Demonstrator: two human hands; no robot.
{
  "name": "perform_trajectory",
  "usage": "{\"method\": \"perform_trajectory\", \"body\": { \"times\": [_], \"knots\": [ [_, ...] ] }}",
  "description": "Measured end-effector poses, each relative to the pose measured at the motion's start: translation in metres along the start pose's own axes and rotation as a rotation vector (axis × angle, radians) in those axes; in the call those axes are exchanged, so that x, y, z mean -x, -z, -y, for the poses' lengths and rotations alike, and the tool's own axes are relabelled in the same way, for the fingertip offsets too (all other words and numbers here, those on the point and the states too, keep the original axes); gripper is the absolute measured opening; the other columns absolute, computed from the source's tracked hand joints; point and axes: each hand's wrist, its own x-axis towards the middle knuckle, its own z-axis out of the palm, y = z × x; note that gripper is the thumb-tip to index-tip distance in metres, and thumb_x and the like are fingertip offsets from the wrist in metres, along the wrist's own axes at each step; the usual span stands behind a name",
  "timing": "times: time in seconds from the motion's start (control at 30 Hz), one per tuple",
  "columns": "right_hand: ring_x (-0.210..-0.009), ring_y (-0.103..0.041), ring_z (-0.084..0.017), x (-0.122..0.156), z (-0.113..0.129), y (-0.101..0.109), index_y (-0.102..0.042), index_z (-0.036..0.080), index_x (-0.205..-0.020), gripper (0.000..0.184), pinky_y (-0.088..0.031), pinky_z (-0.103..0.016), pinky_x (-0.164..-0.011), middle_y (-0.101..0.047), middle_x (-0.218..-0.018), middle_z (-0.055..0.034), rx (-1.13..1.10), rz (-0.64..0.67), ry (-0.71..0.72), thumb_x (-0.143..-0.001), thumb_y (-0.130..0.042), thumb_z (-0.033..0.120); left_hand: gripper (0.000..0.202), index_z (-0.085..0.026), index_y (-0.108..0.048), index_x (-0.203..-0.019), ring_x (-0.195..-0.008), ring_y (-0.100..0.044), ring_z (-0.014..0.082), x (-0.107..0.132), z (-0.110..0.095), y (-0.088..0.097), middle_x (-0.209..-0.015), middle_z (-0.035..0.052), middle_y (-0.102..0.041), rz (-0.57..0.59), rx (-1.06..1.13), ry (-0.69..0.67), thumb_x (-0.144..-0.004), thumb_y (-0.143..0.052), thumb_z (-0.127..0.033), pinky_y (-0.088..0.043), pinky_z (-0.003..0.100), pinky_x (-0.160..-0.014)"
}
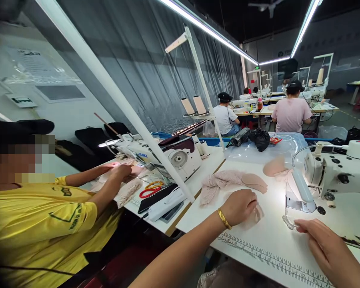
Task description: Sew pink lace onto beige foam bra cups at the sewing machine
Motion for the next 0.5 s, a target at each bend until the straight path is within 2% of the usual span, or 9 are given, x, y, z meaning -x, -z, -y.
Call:
{"method": "perform_trajectory", "body": {
  "times": [0.07, 0.1, 0.13, 0.2, 0.27, 0.33, 0.37, 0.43, 0.5],
  "knots": [
    [-0.110, -0.072, -0.031, 0.002, 0.032, -0.005, -0.068, 0.035, -0.134, 0.041, -0.063, -0.043, -0.088, -0.073, -0.129, -0.0102, -0.123, 0.087, -0.103, -0.098, -0.058, 0.051, 0.016, -0.019, -0.056, -0.078, -0.085, -0.066, 0.0228, -0.007, -0.012, 0.003, -0.085, 0.0053, -0.067, -0.056, 0.080, -0.010, -0.094, -0.054, -0.020, -0.049, 0.034, -0.078],
    [-0.118, -0.069, -0.032, 0.003, 0.047, -0.008, -0.058, 0.036, -0.146, 0.053, -0.062, -0.044, -0.091, -0.064, -0.145, -0.0107, -0.178, 0.118, -0.169, -0.096, -0.063, 0.053, 0.016, -0.019, -0.054, -0.079, -0.083, -0.064, 0.0206, -0.007, -0.020, 0.004, -0.085, 0.0039, -0.066, -0.083, 0.125, -0.015, -0.095, -0.052, -0.021, -0.048, 0.032, -0.074],
    [-0.126, -0.065, -0.033, 0.002, 0.061, -0.012, -0.048, 0.037, -0.154, 0.065, -0.060, -0.045, -0.095, -0.055, -0.156, -0.0107, -0.239, 0.081, -0.233, -0.094, -0.065, 0.055, 0.016, -0.020, -0.052, -0.081, -0.079, -0.063, 0.0186, -0.007, -0.028, 0.005, -0.083, 0.0025, -0.065, -0.103, 0.159, -0.022, -0.096, -0.049, -0.022, -0.047, 0.030, -0.071],
    [-0.134, -0.059, -0.033, -0.002, 0.085, -0.019, -0.038, 0.035, -0.160, 0.080, -0.056, -0.046, -0.101, -0.050, -0.160, -0.0122, -0.366, 0.053, -0.281, -0.089, -0.070, 0.057, 0.018, -0.021, -0.047, -0.082, -0.069, -0.058, 0.0152, -0.003, -0.043, 0.006, -0.076, -0.0004, -0.060, -0.138, 0.304, -0.016, -0.099, -0.043, -0.025, -0.044, 0.026, -0.063],
    [-0.128, -0.062, -0.031, -0.010, 0.099, -0.024, -0.050, 0.030, -0.150, 0.068, -0.054, -0.043, -0.103, -0.060, -0.149, -0.0120, -0.458, -0.007, -0.322, -0.090, -0.068, 0.055, 0.022, -0.022, -0.044, -0.081, -0.060, -0.052, 0.0127, 0.001, -0.052, 0.004, -0.068, -0.0032, -0.054, -0.174, 0.629, 0.031, -0.100, -0.043, -0.033, -0.041, 0.024, -0.057],
    [-0.107, -0.070, -0.028, -0.016, 0.105, -0.025, -0.062, 0.026, -0.134, 0.050, -0.057, -0.036, -0.089, -0.071, -0.131, -0.0098, -0.571, -0.055, -0.401, -0.094, -0.060, 0.057, 0.030, -0.022, -0.044, -0.081, -0.058, -0.049, 0.0105, 0.004, -0.056, -0.002, -0.067, -0.0048, -0.053, -0.209, 1.057, 0.123, -0.094, -0.059, -0.044, -0.038, 0.023, -0.056],
    [-0.096, -0.071, -0.026, -0.019, 0.106, -0.025, -0.065, 0.025, -0.127, 0.048, -0.057, -0.033, -0.079, -0.074, -0.121, -0.0083, -0.628, -0.068, -0.451, -0.095, -0.056, 0.059, 0.037, -0.021, -0.046, -0.081, -0.060, -0.050, 0.0098, 0.006, -0.056, -0.006, -0.069, -0.0046, -0.054, -0.202, 1.241, 0.177, -0.086, -0.072, -0.048, -0.038, 0.022, -0.057],
    [-0.079, -0.068, -0.023, -0.022, 0.104, -0.023, -0.069, 0.023, -0.117, 0.051, -0.054, -0.030, -0.066, -0.075, -0.099, -0.0052, -0.694, -0.079, -0.529, -0.096, -0.051, 0.066, 0.050, -0.019, -0.051, -0.083, -0.065, -0.054, 0.0102, 0.009, -0.054, -0.017, -0.076, -0.0025, -0.060, -0.123, 1.460, 0.271, -0.068, -0.090, -0.047, -0.040, 0.022, -0.061],
    [-0.074, -0.065, -0.022, -0.023, 0.099, -0.023, -0.071, 0.022, -0.107, 0.055, -0.052, -0.030, -0.065, -0.071, -0.083, -0.0026, -0.669, -0.088, -0.537, -0.094, -0.049, 0.071, 0.054, -0.017, -0.056, -0.081, -0.068, -0.058, 0.0119, 0.012, -0.052, -0.029, -0.077, -0.0002, -0.063, -0.028, 1.571, 0.349, -0.058, -0.096, -0.043, -0.042, 0.023, -0.064]
  ]
}}
